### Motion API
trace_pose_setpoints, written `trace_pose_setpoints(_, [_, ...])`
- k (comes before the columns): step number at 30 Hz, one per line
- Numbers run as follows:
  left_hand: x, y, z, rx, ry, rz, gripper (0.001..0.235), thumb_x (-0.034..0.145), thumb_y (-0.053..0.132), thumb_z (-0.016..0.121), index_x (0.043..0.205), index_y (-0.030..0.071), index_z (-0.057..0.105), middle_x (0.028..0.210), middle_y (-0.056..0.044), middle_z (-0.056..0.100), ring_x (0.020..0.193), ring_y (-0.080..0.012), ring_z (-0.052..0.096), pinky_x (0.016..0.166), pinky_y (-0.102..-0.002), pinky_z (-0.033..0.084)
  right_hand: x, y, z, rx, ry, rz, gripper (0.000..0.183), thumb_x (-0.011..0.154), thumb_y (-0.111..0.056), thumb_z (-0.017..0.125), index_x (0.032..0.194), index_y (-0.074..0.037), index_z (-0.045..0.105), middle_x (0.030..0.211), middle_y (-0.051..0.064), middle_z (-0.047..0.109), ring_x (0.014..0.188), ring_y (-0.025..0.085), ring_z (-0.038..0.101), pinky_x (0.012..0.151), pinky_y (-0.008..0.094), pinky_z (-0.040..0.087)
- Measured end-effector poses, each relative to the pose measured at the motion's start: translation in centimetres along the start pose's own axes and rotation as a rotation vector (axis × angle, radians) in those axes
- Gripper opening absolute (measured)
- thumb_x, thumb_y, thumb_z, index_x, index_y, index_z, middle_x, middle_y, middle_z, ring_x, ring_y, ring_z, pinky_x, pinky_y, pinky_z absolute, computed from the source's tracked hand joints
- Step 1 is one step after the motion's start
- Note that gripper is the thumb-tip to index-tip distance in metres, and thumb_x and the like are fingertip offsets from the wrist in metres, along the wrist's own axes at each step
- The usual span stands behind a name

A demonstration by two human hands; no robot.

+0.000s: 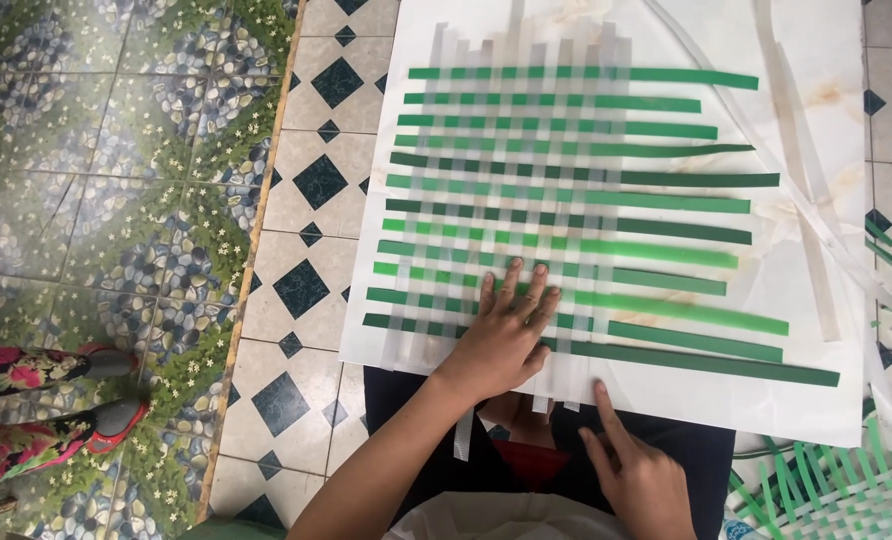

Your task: Weaving green and white plastic strips together on a flat surface to create a mat

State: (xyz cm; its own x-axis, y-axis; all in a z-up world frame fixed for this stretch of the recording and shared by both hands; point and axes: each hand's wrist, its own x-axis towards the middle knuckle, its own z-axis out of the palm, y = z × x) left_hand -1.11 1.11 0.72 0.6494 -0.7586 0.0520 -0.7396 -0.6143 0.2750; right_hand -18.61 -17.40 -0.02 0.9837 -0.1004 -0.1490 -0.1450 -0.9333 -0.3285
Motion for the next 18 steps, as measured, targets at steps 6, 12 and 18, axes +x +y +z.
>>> trace_pose_setpoints(6, [0.0, -0.2, 0.5, -0.016, 0.009, 0.002, 0.073, 0.091, 0.032, 0.06, 0.15, 0.003, 0.029, 0.16, -0.022, 0.012, 0.146, -0.0506, 0.005, 0.112, -0.07, 0.016, -2.1, -1.9, -2.0, 0.415, 0.269, -0.048, 0.031, 0.085, -0.021, 0.065, 0.116, -0.021, 0.07, 0.1, -0.007, 0.076, 0.063, -0.004, 0.066, 0.059, 0.015, 0.052])
trace_pose_setpoints(12, [0.0, -0.3, 0.4, -0.034, 0.001, 0.0, 0.072, 0.093, 0.031, 0.058, 0.151, 0.003, 0.026, 0.161, -0.022, 0.01, 0.147, -0.0505, 0.004, 0.113, -0.07, 0.014, -0.1, 0.1, -0.8, 0.638, -0.113, 0.466, 0.029, 0.089, -0.033, 0.058, 0.081, -0.011, 0.075, 0.07, -0.004, 0.082, 0.05, 0.01, 0.074, 0.054, 0.023, 0.054])
trace_pose_setpoints(18, [-0.1, -0.2, 0.3, -0.048, -0.007, -0.002, 0.071, 0.094, 0.031, 0.058, 0.151, 0.003, 0.027, 0.161, -0.022, 0.008, 0.147, -0.0502, 0.003, 0.113, -0.07, 0.013, 0.6, -1.4, -0.2, 0.83, -0.151, 0.384, 0.035, 0.092, -0.021, 0.056, 0.068, -0.003, 0.071, 0.055, 0.005, 0.074, 0.041, 0.014, 0.064, 0.046, 0.025, 0.052])
